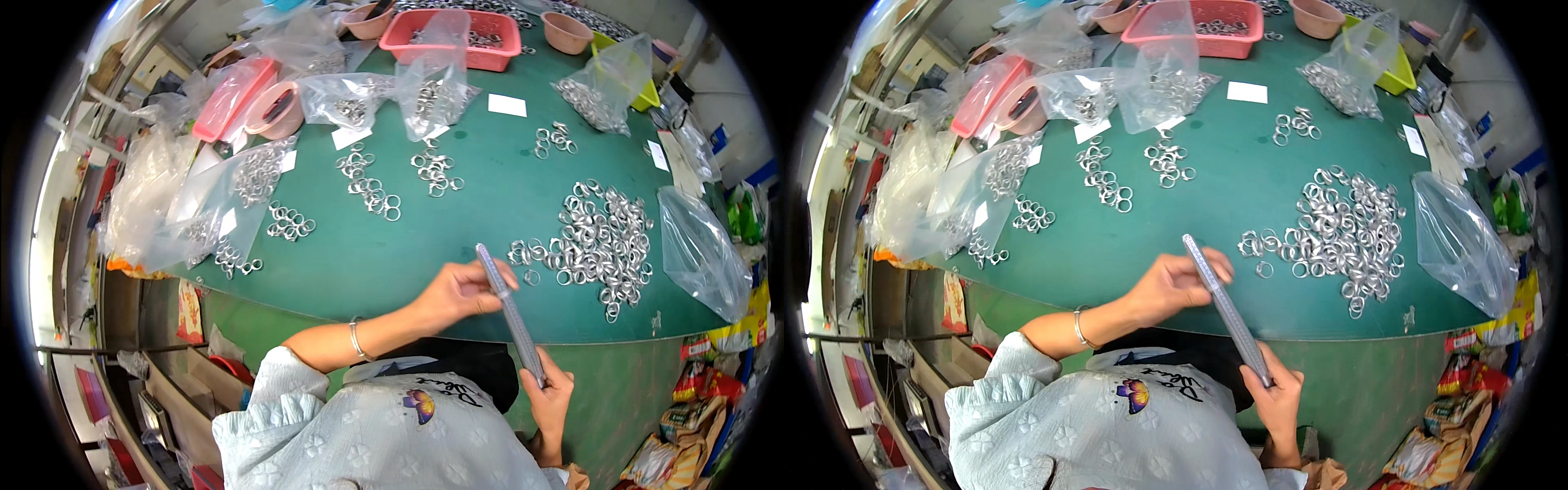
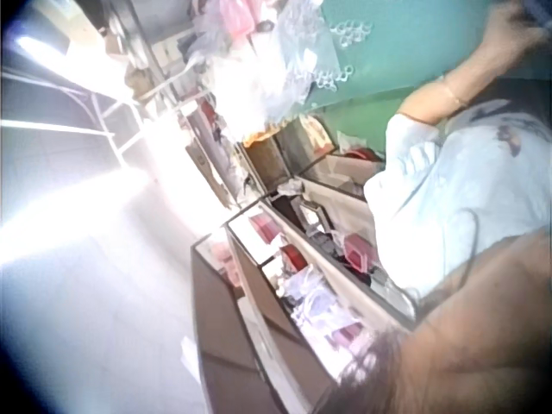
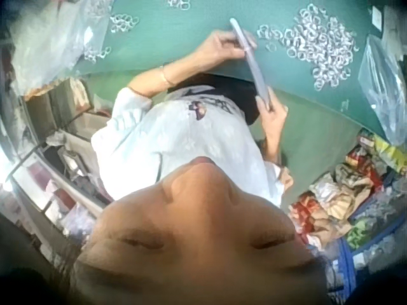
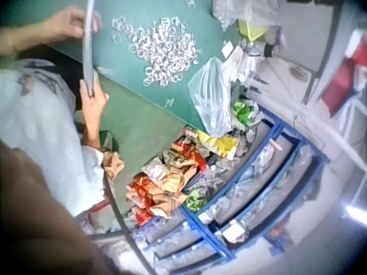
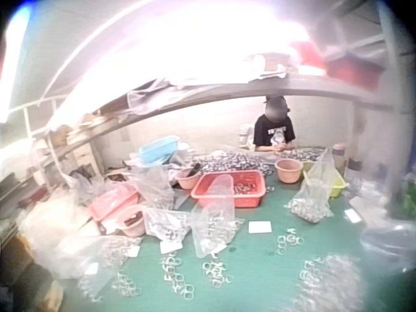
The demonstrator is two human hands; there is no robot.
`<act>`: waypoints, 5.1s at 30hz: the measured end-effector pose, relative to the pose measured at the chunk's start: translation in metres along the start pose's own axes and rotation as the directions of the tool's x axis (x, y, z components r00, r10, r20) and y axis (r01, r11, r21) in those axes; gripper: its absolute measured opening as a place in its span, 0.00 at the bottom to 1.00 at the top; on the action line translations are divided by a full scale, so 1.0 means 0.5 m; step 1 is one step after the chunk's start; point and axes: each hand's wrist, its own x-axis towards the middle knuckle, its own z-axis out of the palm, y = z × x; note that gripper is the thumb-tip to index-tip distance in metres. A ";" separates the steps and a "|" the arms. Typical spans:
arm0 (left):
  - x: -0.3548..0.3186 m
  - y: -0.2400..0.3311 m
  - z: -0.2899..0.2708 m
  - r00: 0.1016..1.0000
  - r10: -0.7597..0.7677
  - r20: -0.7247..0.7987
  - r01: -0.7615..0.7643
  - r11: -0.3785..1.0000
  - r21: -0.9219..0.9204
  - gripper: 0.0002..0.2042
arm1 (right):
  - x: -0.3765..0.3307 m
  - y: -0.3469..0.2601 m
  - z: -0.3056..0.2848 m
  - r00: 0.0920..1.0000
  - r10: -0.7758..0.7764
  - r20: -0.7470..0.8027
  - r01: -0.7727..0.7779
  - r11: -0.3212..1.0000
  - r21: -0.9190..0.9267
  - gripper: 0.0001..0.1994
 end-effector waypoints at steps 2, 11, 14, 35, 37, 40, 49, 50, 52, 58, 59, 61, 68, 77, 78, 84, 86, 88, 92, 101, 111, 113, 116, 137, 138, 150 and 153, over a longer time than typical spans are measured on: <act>-0.004 0.005 0.001 1.000 -0.028 0.009 0.028 0.999 -0.022 0.12 | 0.001 0.000 0.001 1.000 0.009 0.002 -0.009 1.000 0.029 0.18; -0.019 0.060 -0.158 0.817 0.505 -0.278 0.140 0.293 0.946 0.15 | -0.008 0.034 -0.007 0.988 0.151 -0.022 -0.150 0.988 0.044 0.16; -0.018 0.047 -0.203 0.785 0.533 -0.316 0.341 0.053 0.938 0.15 | -0.008 0.039 -0.003 0.984 0.166 -0.058 -0.162 0.985 0.066 0.16; 0.000 0.049 -0.293 0.854 0.493 -0.165 0.336 -0.281 0.899 0.15 | -0.028 0.084 -0.001 0.963 0.165 -0.215 -0.107 0.960 0.259 0.16; 0.006 0.042 -0.245 0.852 0.497 -0.163 0.337 -0.283 0.898 0.17 | -0.032 0.100 -0.011 0.961 0.123 -0.250 -0.058 0.966 0.253 0.17; 0.015 0.025 -0.152 0.914 0.403 -0.046 0.130 -0.186 0.974 0.18 | -0.028 0.079 -0.018 0.909 0.221 -0.353 -0.072 0.919 0.387 0.17; 0.134 -0.069 -0.031 0.936 0.148 0.318 -0.319 -0.016 0.947 0.15 | -0.038 0.076 -0.007 0.896 0.208 -0.393 -0.017 0.900 0.436 0.17; 0.137 -0.074 -0.031 0.941 0.129 0.314 -0.316 -0.004 0.949 0.13 | -0.039 0.080 -0.006 0.898 0.213 -0.385 -0.027 0.900 0.435 0.17; 0.135 -0.083 -0.035 0.943 0.150 0.296 -0.303 0.026 0.953 0.09 | -0.038 0.082 -0.004 0.903 0.218 -0.371 -0.037 0.899 0.437 0.17; 0.109 -0.072 -0.023 0.949 0.277 0.152 -0.237 0.305 0.922 0.07 | -0.028 0.061 0.004 0.905 0.269 -0.330 -0.098 0.886 0.453 0.17; 0.108 -0.063 -0.019 0.935 0.327 0.139 -0.249 0.324 0.913 0.07 | -0.025 0.061 0.004 0.908 0.271 -0.320 -0.101 0.882 0.460 0.17; 0.100 -0.039 -0.010 0.899 0.424 0.107 -0.275 0.356 0.893 0.06 | -0.023 0.071 0.006 0.920 0.229 -0.317 -0.073 0.897 0.437 0.18; 0.011 -0.007 0.005 0.991 0.063 -0.116 -0.034 0.970 0.240 0.07 | -0.029 0.077 0.023 0.971 0.161 -0.176 -0.077 0.909 0.409 0.17; -0.041 0.000 -0.025 0.897 -0.108 -0.429 -0.040 0.946 -0.322 0.18 | -0.024 0.071 0.040 0.995 0.104 0.004 -0.104 0.988 0.113 0.17; -0.044 0.003 -0.028 0.899 -0.092 -0.429 -0.073 0.933 -0.352 0.18 | -0.023 0.077 0.040 0.997 0.080 0.018 -0.081 0.991 0.104 0.17; -0.041 0.001 -0.031 0.885 0.058 -0.462 -0.144 0.978 -0.154 0.20 | -0.022 0.046 0.041 0.992 0.121 0.038 -0.124 0.989 0.080 0.16; -0.046 0.015 -0.025 0.909 0.072 -0.411 -0.142 0.980 -0.141 0.21 | -0.023 0.043 0.038 0.991 0.129 0.040 -0.132 0.988 0.086 0.16; -0.053 0.030 -0.013 0.912 0.119 -0.392 -0.148 0.988 -0.045 0.21 | -0.020 0.035 0.035 0.993 0.110 0.036 -0.112 0.992 0.065 0.16; -0.057 0.032 -0.016 0.921 0.249 -0.299 -0.233 0.968 0.089 0.22 | -0.019 0.029 0.027 0.998 0.055 0.026 -0.056 0.998 0.035 0.16; -0.065 0.060 -0.018 0.971 0.105 -0.216 -0.064 0.980 0.186 0.25 | -0.022 0.009 0.009 0.999 -0.002 0.032 0.003 0.999 -0.038 0.17; -0.065 0.003 -0.014 0.983 -0.182 0.006 0.182 0.982 -0.051 0.14 | -0.012 -0.037 0.014 0.996 -0.039 0.085 0.038 0.999 0.005 0.16; -0.065 0.009 -0.006 0.966 -0.258 -0.020 0.257 0.966 -0.017 0.12 | -0.014 -0.048 0.015 0.993 0.004 0.116 -0.005 1.000 0.007 0.17; -0.069 0.002 0.025 0.970 -0.240 0.031 0.238 0.969 0.065 0.14 | -0.014 -0.052 0.019 0.989 0.017 0.146 -0.018 1.000 0.004 0.18; -0.064 -0.003 0.032 0.986 -0.005 0.164 -0.019 0.990 0.142 0.14 | -0.010 -0.062 0.022 0.985 -0.087 0.152 0.075 0.994 0.083 0.20; -0.061 -0.006 0.028 0.983 -0.010 0.182 -0.018 0.988 0.156 0.14 | -0.010 -0.062 0.023 0.985 -0.085 0.149 0.074 0.994 0.080 0.20; -0.051 -0.004 0.027 0.977 -0.056 0.206 0.022 0.986 0.168 0.14 | -0.013 -0.062 0.024 0.988 -0.094 0.125 0.091 0.995 0.029 0.21; -0.048 0.004 0.031 0.979 -0.106 0.174 0.085 0.988 0.126 0.16 | -0.009 -0.060 0.024 0.990 -0.076 0.120 0.076 0.997 0.003 0.21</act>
